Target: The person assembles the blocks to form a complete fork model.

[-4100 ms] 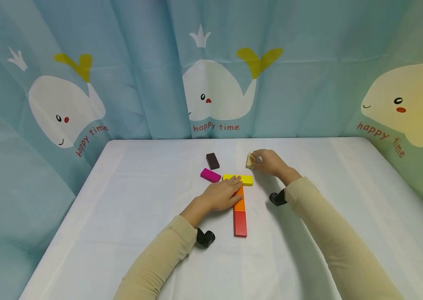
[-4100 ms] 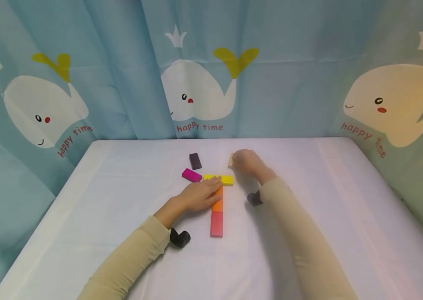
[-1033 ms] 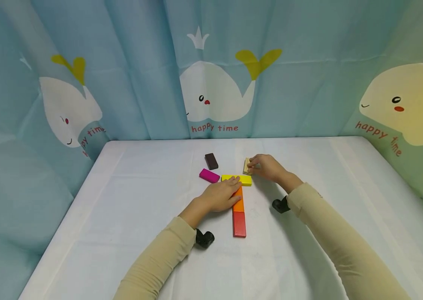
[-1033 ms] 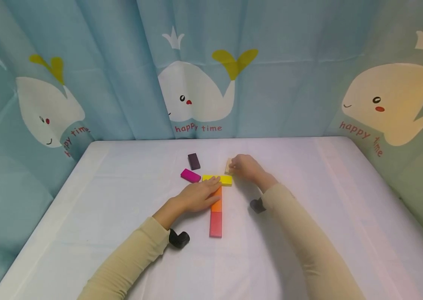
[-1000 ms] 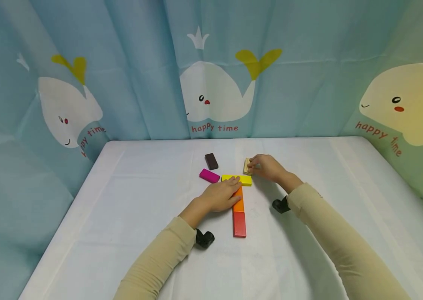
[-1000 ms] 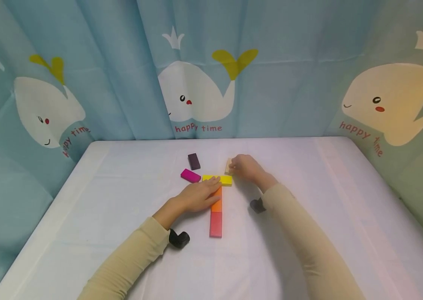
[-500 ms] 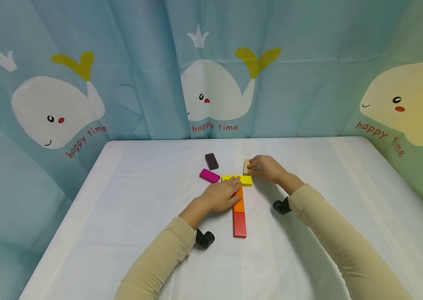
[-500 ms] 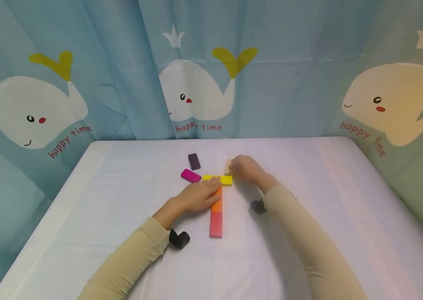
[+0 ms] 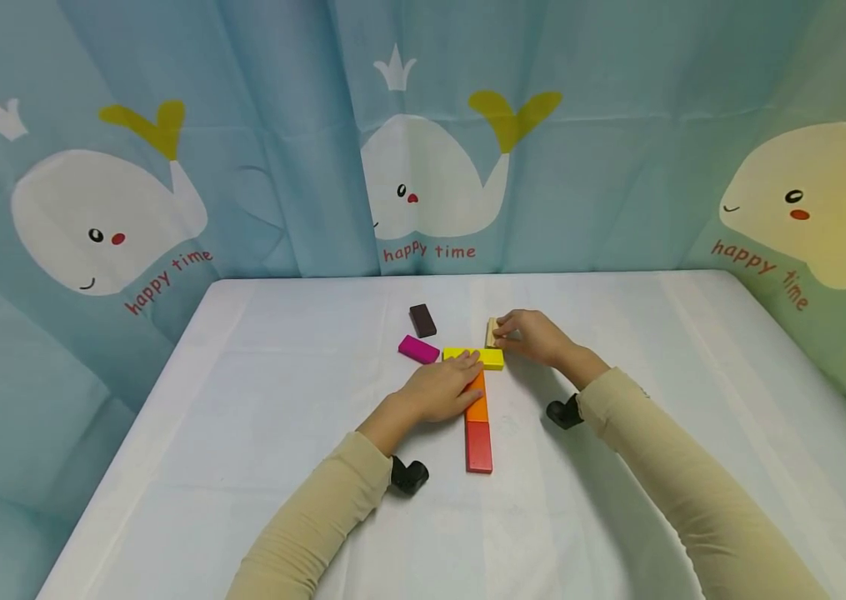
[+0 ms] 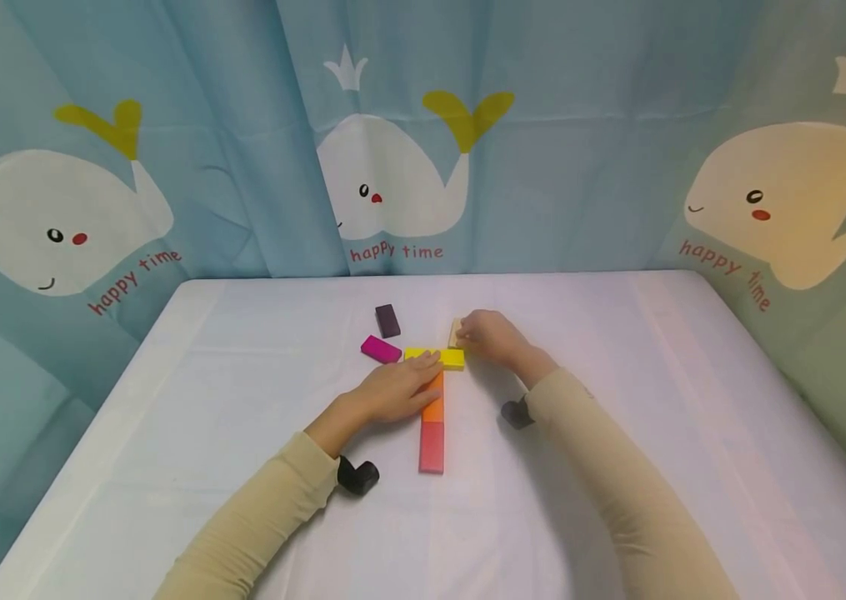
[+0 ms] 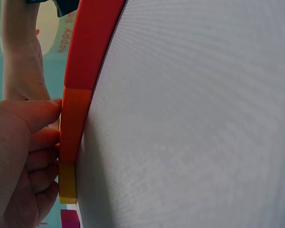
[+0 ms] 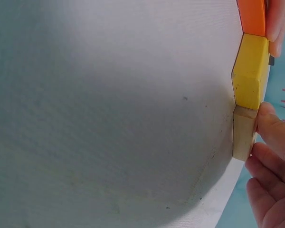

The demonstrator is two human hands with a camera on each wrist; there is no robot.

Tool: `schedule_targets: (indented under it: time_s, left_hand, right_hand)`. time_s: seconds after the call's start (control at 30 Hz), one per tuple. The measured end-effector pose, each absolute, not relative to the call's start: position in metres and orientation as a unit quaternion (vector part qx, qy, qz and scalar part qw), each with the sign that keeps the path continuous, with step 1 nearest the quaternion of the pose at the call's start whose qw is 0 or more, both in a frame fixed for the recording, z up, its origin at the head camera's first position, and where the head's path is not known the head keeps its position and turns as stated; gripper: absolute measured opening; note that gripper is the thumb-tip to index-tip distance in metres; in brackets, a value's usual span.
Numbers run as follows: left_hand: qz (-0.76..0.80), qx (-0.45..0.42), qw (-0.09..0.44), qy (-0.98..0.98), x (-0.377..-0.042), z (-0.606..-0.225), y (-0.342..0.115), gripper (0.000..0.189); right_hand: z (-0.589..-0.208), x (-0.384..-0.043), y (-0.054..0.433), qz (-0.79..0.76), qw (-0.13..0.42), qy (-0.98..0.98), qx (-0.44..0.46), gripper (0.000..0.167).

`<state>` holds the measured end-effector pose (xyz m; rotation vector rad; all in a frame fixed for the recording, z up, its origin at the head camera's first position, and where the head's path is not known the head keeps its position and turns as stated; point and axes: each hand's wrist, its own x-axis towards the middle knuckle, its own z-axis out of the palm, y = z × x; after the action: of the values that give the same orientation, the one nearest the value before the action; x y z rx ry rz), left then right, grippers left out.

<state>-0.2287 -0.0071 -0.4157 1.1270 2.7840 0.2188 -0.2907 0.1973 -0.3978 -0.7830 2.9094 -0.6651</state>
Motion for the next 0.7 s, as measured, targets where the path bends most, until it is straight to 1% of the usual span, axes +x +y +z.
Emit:
schedule_targets:
  time_s: [0.7]
  left_hand:
    - [0.072,0.365,0.079,0.925,-0.2288,-0.4137,-0.0057,0.052]
  right_hand:
    - [-0.3996,-0.2885,0.1958,-0.231,0.025,0.944,-0.236,0.025]
